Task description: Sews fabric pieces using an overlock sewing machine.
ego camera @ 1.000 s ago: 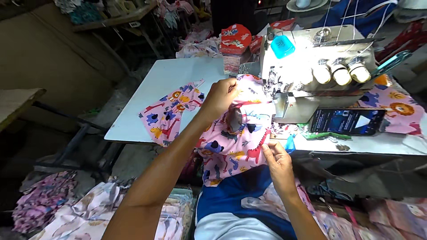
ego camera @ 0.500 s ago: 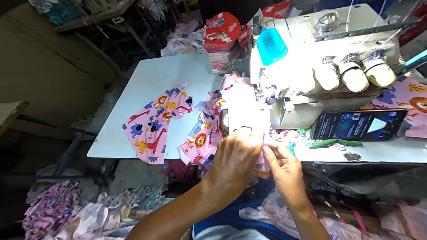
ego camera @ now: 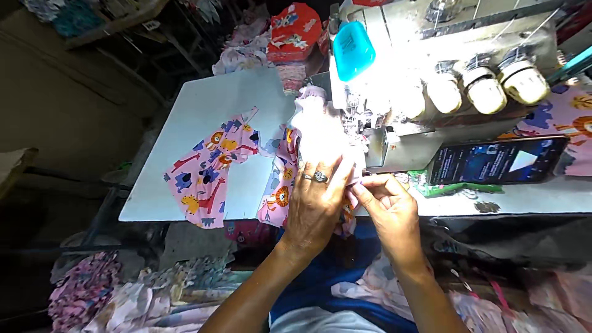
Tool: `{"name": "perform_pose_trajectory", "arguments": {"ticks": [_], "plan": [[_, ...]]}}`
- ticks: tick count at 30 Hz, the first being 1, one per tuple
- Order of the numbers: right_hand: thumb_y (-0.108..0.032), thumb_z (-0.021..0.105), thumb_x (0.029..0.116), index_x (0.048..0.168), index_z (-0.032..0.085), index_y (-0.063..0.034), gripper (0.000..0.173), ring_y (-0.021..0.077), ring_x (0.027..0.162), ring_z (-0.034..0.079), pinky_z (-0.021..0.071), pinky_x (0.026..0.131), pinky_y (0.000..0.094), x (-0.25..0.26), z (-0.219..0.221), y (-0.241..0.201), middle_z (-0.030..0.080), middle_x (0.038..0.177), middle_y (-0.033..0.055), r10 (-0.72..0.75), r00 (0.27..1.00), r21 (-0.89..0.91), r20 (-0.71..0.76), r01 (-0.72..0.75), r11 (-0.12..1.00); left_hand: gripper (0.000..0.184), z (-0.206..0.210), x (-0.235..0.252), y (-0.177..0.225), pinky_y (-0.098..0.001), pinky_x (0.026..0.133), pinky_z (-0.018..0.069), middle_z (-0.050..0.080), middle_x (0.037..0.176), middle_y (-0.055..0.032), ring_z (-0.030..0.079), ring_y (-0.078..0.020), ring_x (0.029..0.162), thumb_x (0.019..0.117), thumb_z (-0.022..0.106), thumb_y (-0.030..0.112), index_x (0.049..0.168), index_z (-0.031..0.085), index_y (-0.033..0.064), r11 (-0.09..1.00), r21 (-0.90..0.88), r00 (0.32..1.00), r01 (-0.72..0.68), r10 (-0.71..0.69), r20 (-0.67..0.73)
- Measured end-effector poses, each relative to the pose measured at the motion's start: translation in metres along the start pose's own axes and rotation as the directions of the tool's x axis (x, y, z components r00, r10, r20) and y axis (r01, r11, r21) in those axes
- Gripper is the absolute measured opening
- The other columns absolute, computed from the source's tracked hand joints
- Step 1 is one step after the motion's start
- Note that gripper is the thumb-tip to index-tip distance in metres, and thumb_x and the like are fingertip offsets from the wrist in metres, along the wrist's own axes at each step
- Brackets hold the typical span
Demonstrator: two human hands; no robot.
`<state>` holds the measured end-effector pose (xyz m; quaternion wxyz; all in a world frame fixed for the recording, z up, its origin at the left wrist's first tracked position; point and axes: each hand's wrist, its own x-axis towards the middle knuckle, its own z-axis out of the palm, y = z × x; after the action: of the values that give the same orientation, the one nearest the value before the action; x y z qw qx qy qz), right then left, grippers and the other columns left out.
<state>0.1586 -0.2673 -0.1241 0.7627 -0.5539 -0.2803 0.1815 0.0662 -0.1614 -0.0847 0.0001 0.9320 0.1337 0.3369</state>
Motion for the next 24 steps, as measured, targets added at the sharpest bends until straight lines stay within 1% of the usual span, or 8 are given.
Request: {"name": "perform_pose_trajectory", "arguments": {"ticks": [3, 6, 8, 10, 13, 16, 19, 24], "plan": [[0.001, 0.07, 0.091, 0.115, 0.068, 0.001, 0.024, 0.0093, 0.082, 0.073, 0.0625, 0.078, 0.0239, -0.002, -0.003, -0.002, 0.074, 0.095, 0.0048, 0.075, 0.997, 0.057, 0.038, -0.077, 0.995, 0.027, 0.001, -0.002, -0.008, -0.0362, 0.098, 0.0508, 0.069, 0.127, -0.0159, 0.064, -0.0273, 0.116, 0.095, 0.066, 0.005, 0.12, 0.075, 0.0047, 0.996, -0.077, 0.998, -0.038, 0.034, -0.055], [0.001, 0.069, 0.0925, 0.105, 0.07, 0.0011, 0.013, 0.0098, 0.072, 0.072, 0.0638, 0.07, 0.0243, -0.004, -0.005, -0.002, 0.074, 0.087, 0.004, 0.058, 0.997, 0.077, 0.047, -0.061, 0.995, 0.018, -0.001, -0.003, -0.014, -0.0334, 0.093, 0.052, 0.073, 0.118, -0.0134, 0.067, -0.0239, 0.108, 0.0951, 0.068, 0.004, 0.108, 0.079, 0.006, 0.987, -0.113, 0.988, -0.118, 0.105, -0.111], [0.0, 0.068, 0.0936, 0.102, 0.069, 0.0005, 0.009, 0.0094, 0.069, 0.071, 0.0632, 0.067, 0.0239, -0.005, -0.006, -0.001, 0.073, 0.083, 0.0033, 0.047, 0.997, 0.084, 0.056, -0.052, 0.995, 0.018, 0.0, -0.003, -0.015, -0.0326, 0.093, 0.0521, 0.073, 0.119, -0.0134, 0.067, -0.024, 0.108, 0.0955, 0.067, 0.005, 0.11, 0.078, 0.0056, 0.985, -0.105, 0.985, -0.134, 0.122, -0.119], [0.001, 0.068, 0.0934, 0.102, 0.07, 0.0002, 0.009, 0.0094, 0.069, 0.072, 0.0636, 0.068, 0.0241, -0.006, -0.007, -0.003, 0.073, 0.083, 0.0029, 0.047, 0.997, 0.083, 0.057, -0.052, 0.995, 0.019, 0.0, -0.003, -0.016, -0.032, 0.095, 0.0517, 0.072, 0.119, -0.0145, 0.067, -0.0245, 0.11, 0.0964, 0.066, 0.005, 0.111, 0.077, 0.0034, 0.986, -0.117, 0.989, -0.121, 0.109, -0.102], [0.003, 0.067, 0.0933, 0.104, 0.07, 0.0018, 0.011, 0.0121, 0.072, 0.073, 0.0645, 0.071, 0.0264, -0.007, -0.009, -0.005, 0.074, 0.085, 0.0051, 0.064, 0.996, 0.103, 0.062, -0.07, 0.992, 0.011, -0.005, -0.003, -0.012, -0.029, 0.085, 0.0521, 0.072, 0.101, -0.0118, 0.065, -0.0215, 0.096, 0.094, 0.069, 0.005, 0.1, 0.079, 0.0041, 0.984, -0.145, 0.989, -0.108, 0.091, -0.117], [0.004, 0.066, 0.0937, 0.106, 0.071, 0.0031, 0.013, 0.0133, 0.073, 0.074, 0.0649, 0.072, 0.0279, -0.008, -0.009, -0.006, 0.075, 0.087, 0.0063, 0.094, 0.994, 0.108, 0.053, -0.1, 0.989, 0.01, -0.009, -0.005, -0.008, -0.0317, 0.079, 0.0491, 0.072, 0.091, -0.0091, 0.064, -0.0205, 0.088, 0.0934, 0.071, 0.009, 0.097, 0.08, 0.0077, 0.986, -0.119, 0.987, -0.114, 0.099, -0.125], [0.004, 0.065, 0.0938, 0.107, 0.071, 0.0035, 0.015, 0.0129, 0.074, 0.074, 0.0647, 0.074, 0.028, -0.007, -0.009, -0.006, 0.075, 0.088, 0.0063, 0.091, 0.995, 0.107, 0.048, -0.095, 0.99, 0.009, -0.009, -0.006, -0.004, -0.0331, 0.079, 0.0469, 0.073, 0.091, -0.0074, 0.064, -0.0201, 0.087, 0.0941, 0.071, 0.012, 0.096, 0.08, 0.0101, 0.989, -0.095, 0.988, -0.11, 0.098, -0.12], [0.005, 0.063, 0.0948, 0.107, 0.072, 0.0048, 0.014, 0.0146, 0.075, 0.075, 0.0649, 0.075, 0.0293, -0.005, -0.011, -0.005, 0.075, 0.087, 0.0082, 0.093, 0.994, 0.124, 0.066, -0.1, 0.987, 0.011, -0.013, -0.01, -0.004, -0.0343, 0.076, 0.049, 0.072, 0.09, -0.0038, 0.065, -0.0192, 0.086, 0.094, 0.071, 0.013, 0.096, 0.081, 0.0151, 0.985, -0.081, 0.988, -0.152, 0.15, -0.031]]}}
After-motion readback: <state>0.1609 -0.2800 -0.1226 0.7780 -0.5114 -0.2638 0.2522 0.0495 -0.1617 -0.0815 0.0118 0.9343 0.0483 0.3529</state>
